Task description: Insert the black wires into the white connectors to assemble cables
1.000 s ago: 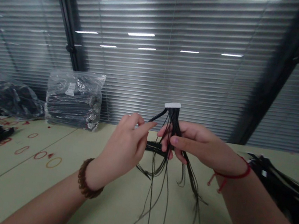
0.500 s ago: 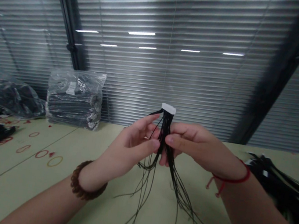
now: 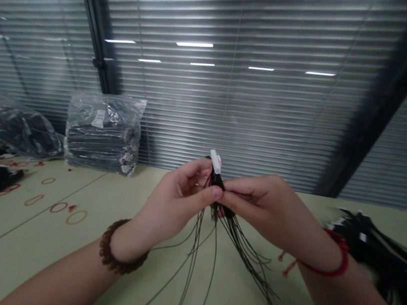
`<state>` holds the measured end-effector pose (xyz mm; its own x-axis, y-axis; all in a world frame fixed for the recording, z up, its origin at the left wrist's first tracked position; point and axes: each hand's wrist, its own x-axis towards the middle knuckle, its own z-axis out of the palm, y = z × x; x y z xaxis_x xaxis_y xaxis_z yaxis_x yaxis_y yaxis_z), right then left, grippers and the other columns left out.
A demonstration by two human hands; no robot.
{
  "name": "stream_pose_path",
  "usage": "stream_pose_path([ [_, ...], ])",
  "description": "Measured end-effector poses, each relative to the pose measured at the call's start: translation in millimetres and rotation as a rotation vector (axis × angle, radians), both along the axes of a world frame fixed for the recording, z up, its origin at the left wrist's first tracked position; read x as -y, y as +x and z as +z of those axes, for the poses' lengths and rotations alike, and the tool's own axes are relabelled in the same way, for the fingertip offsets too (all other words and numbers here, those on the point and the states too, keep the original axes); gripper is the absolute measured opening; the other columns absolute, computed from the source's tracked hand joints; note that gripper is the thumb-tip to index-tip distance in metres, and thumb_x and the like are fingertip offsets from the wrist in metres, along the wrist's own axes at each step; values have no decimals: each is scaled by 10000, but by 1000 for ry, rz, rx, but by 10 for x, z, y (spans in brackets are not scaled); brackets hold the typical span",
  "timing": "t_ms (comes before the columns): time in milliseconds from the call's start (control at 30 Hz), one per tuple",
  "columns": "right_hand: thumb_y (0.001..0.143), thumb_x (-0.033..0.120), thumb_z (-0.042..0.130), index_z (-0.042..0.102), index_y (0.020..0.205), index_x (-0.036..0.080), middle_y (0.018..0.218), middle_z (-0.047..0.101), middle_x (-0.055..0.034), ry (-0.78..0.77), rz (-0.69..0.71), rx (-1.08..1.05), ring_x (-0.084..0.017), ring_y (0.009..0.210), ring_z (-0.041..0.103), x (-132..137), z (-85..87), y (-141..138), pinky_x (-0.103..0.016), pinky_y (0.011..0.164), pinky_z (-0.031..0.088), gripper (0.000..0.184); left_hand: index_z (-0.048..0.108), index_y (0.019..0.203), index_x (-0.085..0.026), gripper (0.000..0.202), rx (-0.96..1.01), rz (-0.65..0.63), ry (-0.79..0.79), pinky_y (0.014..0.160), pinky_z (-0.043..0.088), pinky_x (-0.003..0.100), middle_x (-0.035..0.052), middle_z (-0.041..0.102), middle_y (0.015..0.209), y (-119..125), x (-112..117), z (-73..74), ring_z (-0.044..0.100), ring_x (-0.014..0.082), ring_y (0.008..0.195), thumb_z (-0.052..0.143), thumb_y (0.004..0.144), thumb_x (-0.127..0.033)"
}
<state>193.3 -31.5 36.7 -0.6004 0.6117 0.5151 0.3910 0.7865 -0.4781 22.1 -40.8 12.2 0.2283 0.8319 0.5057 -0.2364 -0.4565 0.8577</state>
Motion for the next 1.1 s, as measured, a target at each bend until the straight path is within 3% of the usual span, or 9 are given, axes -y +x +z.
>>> stream_pose_path([
  [167, 886, 270, 524, 657, 724, 160, 608, 594, 40, -23, 54, 16, -59, 545, 498, -15, 33, 22, -175, 500, 331, 237, 656, 1027, -163, 315, 36, 44, -3, 690, 499, 211, -2, 666, 795, -18, 3, 29, 606, 116, 722, 735, 725, -124],
  [433, 890, 273, 493, 662, 721, 143, 658, 613, -4, 0, -13, -5, -92, 583, 528, 31, 38, 51, -225, 497, 311, 271, 651, 1038, -150, 244, -47, 86, 61, 647, 499, 231, 22, 656, 806, -43, 5, 24, 587, 123, 666, 662, 797, -186],
  [567, 902, 277, 470, 642, 710, 144, 637, 589, -5, 11, -22, 4, -86, 551, 492, -2, 22, 59, -234, 474, 276, 289, 630, 1104, -163, 274, -136, 119, 76, 435, 345, 192, -11, 578, 693, -44, 16, 29, 402, 73, 477, 589, 835, -196],
  [667, 900, 262, 460, 608, 686, 140, 607, 557, -7, 51, -35, 2, -91, 543, 467, -35, 15, 49, -243, 489, 268, 287, 630, 1132, -180, 307, -186, 154, 63, 371, 209, 201, -27, 529, 655, -55, 15, 39, 283, 58, 426, 591, 828, -191],
  [833, 890, 232, 470, 571, 717, 143, 706, 566, -31, 84, 58, -34, -123, 675, 498, -89, 16, 29, -261, 620, 340, 219, 720, 1003, -245, 251, -176, 183, 156, 368, 211, 205, 13, 589, 864, -71, -12, 45, 303, 46, 446, 636, 785, -153],
  [933, 908, 229, 436, 542, 771, 145, 795, 578, -46, -19, 180, -84, -127, 748, 545, -109, -22, -22, -254, 671, 412, 192, 745, 940, -246, 236, -147, 248, 216, 371, 243, 193, 28, 589, 914, -82, -34, 28, 368, 57, 490, 647, 760, -128],
  [1000, 935, 254, 382, 500, 825, 144, 779, 566, -41, -150, 256, -130, -97, 640, 556, -116, -68, -73, -218, 546, 441, 195, 743, 954, -258, 246, -127, 260, 213, 374, 271, 179, 24, 595, 871, -98, -57, 9, 392, 60, 500, 658, 758, -135],
  [1100, 956, 309, 328, 435, 895, 147, 728, 550, -18, -334, 364, -180, -57, 469, 499, -139, -142, -151, -169, 372, 388, 204, 737, 982, -256, 250, -98, 225, 175, 380, 343, 165, 23, 620, 830, -124, -91, -17, 447, 68, 501, 690, 753, -169],
])
